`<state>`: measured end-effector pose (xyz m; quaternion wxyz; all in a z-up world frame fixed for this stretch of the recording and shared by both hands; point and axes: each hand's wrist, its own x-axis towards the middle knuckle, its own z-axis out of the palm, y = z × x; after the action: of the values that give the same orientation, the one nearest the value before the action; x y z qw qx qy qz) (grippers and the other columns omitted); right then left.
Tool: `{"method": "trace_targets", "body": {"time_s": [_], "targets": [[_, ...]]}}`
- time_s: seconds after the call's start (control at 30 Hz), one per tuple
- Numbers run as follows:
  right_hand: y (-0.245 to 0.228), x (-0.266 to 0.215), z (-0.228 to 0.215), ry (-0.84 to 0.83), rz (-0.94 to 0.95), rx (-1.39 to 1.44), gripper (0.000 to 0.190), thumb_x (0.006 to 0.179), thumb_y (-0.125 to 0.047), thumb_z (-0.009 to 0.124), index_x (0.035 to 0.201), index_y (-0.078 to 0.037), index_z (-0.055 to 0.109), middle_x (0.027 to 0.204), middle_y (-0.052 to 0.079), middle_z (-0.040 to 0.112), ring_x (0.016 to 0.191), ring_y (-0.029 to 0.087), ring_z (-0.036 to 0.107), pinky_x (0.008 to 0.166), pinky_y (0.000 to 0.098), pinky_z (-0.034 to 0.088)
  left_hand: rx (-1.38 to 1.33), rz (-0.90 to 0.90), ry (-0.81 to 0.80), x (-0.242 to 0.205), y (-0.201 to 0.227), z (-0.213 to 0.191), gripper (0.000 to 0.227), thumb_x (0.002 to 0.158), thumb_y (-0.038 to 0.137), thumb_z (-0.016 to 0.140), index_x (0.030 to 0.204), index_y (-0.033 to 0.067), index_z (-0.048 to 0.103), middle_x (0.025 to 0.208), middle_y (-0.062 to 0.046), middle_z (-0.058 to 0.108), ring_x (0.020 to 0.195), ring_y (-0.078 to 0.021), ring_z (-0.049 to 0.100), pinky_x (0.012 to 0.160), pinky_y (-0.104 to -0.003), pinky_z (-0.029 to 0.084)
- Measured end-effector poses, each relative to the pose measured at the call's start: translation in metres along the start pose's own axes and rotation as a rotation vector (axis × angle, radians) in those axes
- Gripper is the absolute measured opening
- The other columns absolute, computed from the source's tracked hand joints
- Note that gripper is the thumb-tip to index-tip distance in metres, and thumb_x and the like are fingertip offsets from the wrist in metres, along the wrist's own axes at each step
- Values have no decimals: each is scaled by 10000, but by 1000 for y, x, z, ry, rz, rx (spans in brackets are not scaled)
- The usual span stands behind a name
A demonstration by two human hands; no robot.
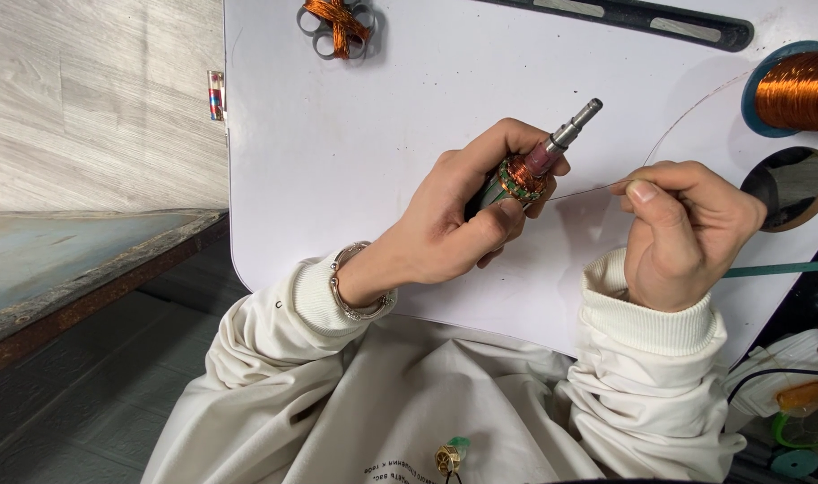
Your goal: Manually winding copper wire onto the poles of a motor armature at a workbench.
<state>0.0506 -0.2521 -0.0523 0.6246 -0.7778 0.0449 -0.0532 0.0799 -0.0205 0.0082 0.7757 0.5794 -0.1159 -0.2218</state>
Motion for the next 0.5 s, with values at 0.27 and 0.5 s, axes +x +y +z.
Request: {"method": "trace_targets", "body": {"time_s": [0.27, 0.5], "targets": [[0, 0, 1, -3, -6, -8, 182, 876, -50, 587, 872, 129, 621, 707, 230, 573, 668, 293, 584, 690, 340, 471, 9, -15, -1, 1, 4, 2, 281, 865, 83, 331, 1115, 58, 455, 804, -55, 515, 501, -107, 435, 426, -219, 449], [-4, 2, 1, -36, -21, -58, 188, 893, -40, 595, 896, 141, 645, 761, 228, 621, 674, 255, 559, 674, 314, 434, -20, -55, 3, 2, 5, 1, 286, 846, 93, 364, 1113, 47, 458, 814, -28, 492, 507, -110, 415, 420, -225, 433]]}}
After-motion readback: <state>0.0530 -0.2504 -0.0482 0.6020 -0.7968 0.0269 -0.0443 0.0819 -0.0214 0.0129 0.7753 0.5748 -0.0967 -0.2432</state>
